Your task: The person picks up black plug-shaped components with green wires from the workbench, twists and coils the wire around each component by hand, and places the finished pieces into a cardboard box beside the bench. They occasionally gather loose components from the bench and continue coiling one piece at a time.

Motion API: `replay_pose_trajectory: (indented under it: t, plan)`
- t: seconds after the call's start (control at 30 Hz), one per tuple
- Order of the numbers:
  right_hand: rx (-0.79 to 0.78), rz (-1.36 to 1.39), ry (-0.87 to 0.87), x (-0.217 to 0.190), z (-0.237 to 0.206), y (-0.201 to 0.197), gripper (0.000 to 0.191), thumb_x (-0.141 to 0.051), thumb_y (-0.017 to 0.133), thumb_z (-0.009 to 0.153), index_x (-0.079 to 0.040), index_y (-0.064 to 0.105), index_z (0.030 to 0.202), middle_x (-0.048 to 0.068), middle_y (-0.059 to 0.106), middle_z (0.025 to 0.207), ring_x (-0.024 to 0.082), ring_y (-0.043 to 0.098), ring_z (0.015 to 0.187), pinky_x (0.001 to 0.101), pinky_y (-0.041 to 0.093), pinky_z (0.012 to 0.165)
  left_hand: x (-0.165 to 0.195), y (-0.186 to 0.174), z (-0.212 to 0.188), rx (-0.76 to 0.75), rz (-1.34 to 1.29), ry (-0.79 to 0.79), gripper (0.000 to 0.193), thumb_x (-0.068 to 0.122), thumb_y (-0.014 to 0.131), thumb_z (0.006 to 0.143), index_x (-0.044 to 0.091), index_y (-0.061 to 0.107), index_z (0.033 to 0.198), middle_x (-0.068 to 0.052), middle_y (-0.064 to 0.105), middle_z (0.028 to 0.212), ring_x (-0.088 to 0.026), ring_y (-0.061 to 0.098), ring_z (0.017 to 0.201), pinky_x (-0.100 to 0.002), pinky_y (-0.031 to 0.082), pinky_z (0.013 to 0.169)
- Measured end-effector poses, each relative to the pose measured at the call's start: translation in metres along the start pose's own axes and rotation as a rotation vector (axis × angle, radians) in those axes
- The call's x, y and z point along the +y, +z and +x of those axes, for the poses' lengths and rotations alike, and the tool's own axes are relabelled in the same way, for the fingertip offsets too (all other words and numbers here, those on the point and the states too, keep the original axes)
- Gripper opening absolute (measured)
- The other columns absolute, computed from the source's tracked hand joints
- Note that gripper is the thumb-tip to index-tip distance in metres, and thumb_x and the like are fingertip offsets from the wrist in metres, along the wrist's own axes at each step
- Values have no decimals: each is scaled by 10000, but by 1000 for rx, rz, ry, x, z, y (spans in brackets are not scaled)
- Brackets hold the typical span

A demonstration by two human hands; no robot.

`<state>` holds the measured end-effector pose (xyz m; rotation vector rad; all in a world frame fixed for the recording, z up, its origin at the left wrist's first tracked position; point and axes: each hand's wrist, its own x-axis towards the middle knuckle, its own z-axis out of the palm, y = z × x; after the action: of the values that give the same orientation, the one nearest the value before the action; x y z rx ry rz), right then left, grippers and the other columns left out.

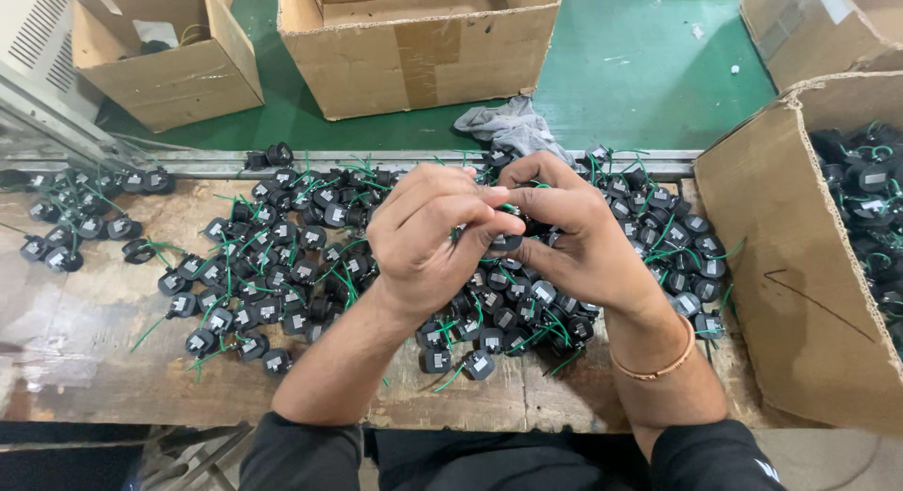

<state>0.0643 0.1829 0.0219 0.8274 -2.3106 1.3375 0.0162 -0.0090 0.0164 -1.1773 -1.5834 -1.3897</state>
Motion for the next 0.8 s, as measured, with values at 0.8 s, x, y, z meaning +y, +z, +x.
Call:
replay_pose_trajectory:
  t: [0.8]
  plan:
    - [-115,127,-1,10,1,-2,559,1,800,783,-49,652,1319,89,605,1152,227,586,1101,351,492,992,24,-30,20,-392,174,-149,364,-100,655,855,50,553,1171,-111,592,1103,-353,608,1060,-448,518,856]
